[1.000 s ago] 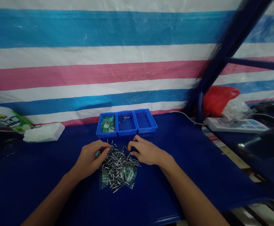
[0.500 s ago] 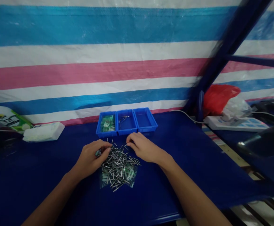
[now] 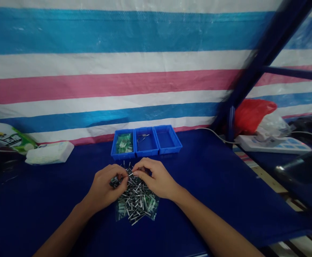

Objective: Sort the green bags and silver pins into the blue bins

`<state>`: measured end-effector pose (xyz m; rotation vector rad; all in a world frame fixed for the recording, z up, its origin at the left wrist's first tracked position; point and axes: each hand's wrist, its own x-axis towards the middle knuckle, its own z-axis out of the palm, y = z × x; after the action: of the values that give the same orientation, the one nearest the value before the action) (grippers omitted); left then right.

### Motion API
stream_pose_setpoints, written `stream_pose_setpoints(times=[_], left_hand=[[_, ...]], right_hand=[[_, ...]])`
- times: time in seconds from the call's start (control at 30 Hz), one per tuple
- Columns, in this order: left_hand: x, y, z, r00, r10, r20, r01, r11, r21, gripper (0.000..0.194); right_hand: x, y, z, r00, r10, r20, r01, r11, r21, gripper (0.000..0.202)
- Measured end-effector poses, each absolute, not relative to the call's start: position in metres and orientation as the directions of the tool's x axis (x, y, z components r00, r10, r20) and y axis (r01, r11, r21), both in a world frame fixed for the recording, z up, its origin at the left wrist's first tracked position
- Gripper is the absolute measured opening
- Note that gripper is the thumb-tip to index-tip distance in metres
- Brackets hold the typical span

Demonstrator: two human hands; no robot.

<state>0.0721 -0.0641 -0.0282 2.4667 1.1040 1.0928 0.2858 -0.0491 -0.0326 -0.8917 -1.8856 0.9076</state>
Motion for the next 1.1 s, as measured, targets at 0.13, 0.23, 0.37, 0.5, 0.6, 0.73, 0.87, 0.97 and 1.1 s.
stream_pose_setpoints(times=[0.13,0.23,0.37,0.5,0.6,0.73,0.87,0.97,1.1], left_hand=[[0.071,-0.064,-0.029,0.406,0.73,0.55,0.54,-0.677,0.501,0.01],[0.071,-0.063,-0.03,0.389,0.73,0.562,0.537,-0.675,0.506,0.01],[0.07,-0.064,-0.03,0.398,0.725,0.563,0.528,-0.682,0.505,0.009],[0.069,-0.063,-0.03,0.354,0.751,0.558,0.526,-0.653,0.545,0.011],[0.068,-0.062,-0.03,0.346,0.763,0.546,0.52,-0.64,0.566,0.01],[0.07,-0.062,-0.03,0.362,0.758,0.543,0.53,-0.647,0.549,0.009],[0.07,-0.063,-0.03,0.365,0.747,0.555,0.533,-0.657,0.533,0.009],[0.068,-0.063,-0.03,0.362,0.727,0.583,0.541,-0.673,0.504,0.012],[0.065,-0.062,-0.031,0.351,0.686,0.638,0.538,-0.705,0.462,0.03]], right_hand=[[0.281,-0.05,-0.033,-0.296,0.894,0.336,0.131,0.386,-0.913,0.006],[0.279,-0.05,-0.035,-0.27,0.914,0.303,0.081,0.335,-0.939,0.006],[0.277,-0.05,-0.036,-0.258,0.93,0.261,0.077,0.289,-0.954,0.008],[0.279,-0.049,-0.035,-0.269,0.935,0.229,-0.011,0.235,-0.972,0.012],[0.282,-0.048,-0.033,-0.273,0.928,0.252,-0.003,0.261,-0.965,0.012],[0.285,-0.047,-0.028,-0.244,0.926,0.288,0.136,0.327,-0.935,0.011],[0.286,-0.046,-0.028,-0.253,0.909,0.331,0.155,0.376,-0.914,0.01],[0.287,-0.043,-0.031,-0.234,0.933,0.273,0.108,0.304,-0.947,0.015],[0.295,-0.037,-0.029,-0.181,0.972,0.152,-0.168,0.122,-0.978,0.028]])
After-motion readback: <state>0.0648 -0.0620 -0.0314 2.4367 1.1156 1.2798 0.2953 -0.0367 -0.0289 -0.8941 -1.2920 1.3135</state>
